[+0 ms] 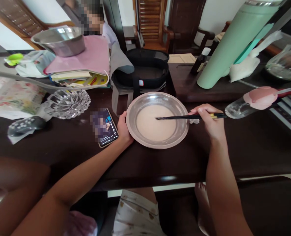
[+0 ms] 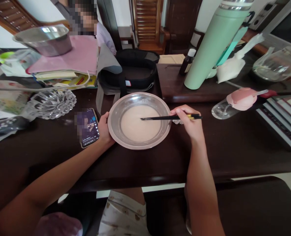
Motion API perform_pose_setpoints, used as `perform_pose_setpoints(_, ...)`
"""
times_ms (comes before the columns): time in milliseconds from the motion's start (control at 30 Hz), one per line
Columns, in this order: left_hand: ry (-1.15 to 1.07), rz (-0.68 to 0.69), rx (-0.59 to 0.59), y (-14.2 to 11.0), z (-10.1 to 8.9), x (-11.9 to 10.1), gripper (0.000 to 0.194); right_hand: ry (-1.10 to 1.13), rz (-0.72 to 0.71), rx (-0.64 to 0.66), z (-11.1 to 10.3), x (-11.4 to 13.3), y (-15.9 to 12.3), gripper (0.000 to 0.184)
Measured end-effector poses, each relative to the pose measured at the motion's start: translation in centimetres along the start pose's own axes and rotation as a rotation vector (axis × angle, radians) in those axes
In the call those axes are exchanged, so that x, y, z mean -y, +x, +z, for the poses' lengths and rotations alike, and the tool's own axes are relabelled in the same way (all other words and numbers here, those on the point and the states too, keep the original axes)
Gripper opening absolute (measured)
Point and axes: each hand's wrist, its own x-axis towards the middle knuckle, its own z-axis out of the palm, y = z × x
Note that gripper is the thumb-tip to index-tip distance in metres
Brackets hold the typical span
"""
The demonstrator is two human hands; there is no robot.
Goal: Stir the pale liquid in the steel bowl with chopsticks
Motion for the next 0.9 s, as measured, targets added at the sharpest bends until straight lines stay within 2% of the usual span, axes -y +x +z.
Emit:
perform_pose_setpoints(67, -0.002, -0.005, 0.003, 0.05, -0.02, 0.02, 0.027, 0.047, 0.015, -0.025, -0.11, -0.13, -0.07, 0.037)
perform_pose_setpoints(233, 0.000, -0.022, 0.013, 0.09, -0.07, -0.03, 0.027, 0.039, -0.001, 0.136, 0.20, 0.30, -0.21, 0.038)
perform_pose_setpoints(333, -0.002, -0.006, 0.001, 0.16, -0.16, -0.03, 0.025, -0.016, -0.008, 0.066, 0.09, 0.18, -0.17, 0.036)
perform_pose_setpoints(433, -0.008, -0.020, 0.013, 0.23, -0.22, 0.00, 0.026, 0.030, 0.014, -0.022, -0.22, -0.23, -0.16, 0.035)
perform_pose_setpoints(533, -0.012, -0.023, 0.018, 0.25, -0.18, 0.02, 0.026, 0.071, 0.024, 0.062, -0.19, -0.16, -0.18, 0.037)
perform_pose_setpoints(633, -0.022, -0.020, 0.021, 0.24, -0.14, 0.05, 0.027, 0.010, 0.001, 0.142, 0.02, 0.24, -0.14, 0.038)
perform_pose_setpoints(800, -0.012, -0.014, 0.022, 0.19, -0.16, 0.02, 0.027, 0.031, 0.014, -0.012, -0.23, 0.03, -0.14, 0.036)
perform_pose_setpoints(900, -0.004, -0.018, 0.013, 0.09, -0.10, -0.05, 0.026, 0.069, 0.026, 0.027, -0.17, -0.03, -0.15, 0.038)
